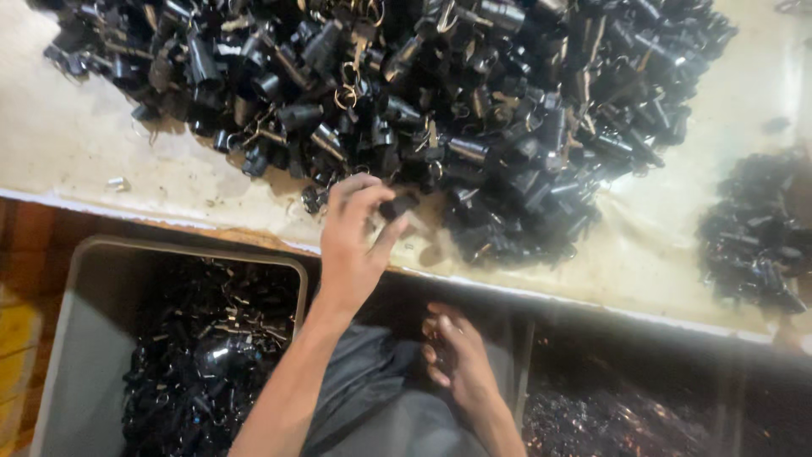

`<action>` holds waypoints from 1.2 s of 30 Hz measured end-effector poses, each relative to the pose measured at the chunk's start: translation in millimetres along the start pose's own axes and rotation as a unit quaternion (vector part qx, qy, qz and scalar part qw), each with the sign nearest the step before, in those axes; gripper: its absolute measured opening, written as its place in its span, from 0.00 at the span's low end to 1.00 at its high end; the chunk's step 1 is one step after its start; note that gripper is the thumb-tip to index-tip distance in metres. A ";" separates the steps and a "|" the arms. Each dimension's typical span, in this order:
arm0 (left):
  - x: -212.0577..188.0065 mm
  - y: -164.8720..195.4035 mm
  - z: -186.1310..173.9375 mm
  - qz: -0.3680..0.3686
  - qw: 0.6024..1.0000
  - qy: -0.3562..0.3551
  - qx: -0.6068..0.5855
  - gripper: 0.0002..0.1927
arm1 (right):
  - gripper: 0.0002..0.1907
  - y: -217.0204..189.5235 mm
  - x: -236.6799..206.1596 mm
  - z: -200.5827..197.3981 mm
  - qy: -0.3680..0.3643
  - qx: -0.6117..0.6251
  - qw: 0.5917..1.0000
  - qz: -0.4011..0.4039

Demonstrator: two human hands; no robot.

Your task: The person picks black cylindrical plastic components from a bin at their lap, fits a small metal part into a component by hand, and places the assembled units onto a large pile on the workbench, repeating this cycle throughout the episode.

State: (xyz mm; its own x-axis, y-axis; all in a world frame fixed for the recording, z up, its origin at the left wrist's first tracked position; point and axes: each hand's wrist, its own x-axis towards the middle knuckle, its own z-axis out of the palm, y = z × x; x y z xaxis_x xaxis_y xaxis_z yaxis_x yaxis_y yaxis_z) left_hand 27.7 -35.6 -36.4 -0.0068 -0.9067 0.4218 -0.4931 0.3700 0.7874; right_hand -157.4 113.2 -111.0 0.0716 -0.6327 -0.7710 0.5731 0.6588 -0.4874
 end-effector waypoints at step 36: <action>-104.4 36.3 -13.3 -0.083 0.921 -0.316 -0.214 0.39 | 0.08 -32.8 -63.1 41.5 0.111 -0.414 0.797 -0.425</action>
State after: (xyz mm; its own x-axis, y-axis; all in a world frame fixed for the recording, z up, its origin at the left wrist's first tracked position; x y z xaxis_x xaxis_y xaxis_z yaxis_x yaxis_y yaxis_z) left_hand 22.1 75.2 -45.9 -0.5334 -0.8449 0.0401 -0.1454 0.1383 0.9797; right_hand -146.8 114.7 -29.4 -0.2534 -0.9670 -0.0260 -0.4046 0.1303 -0.9052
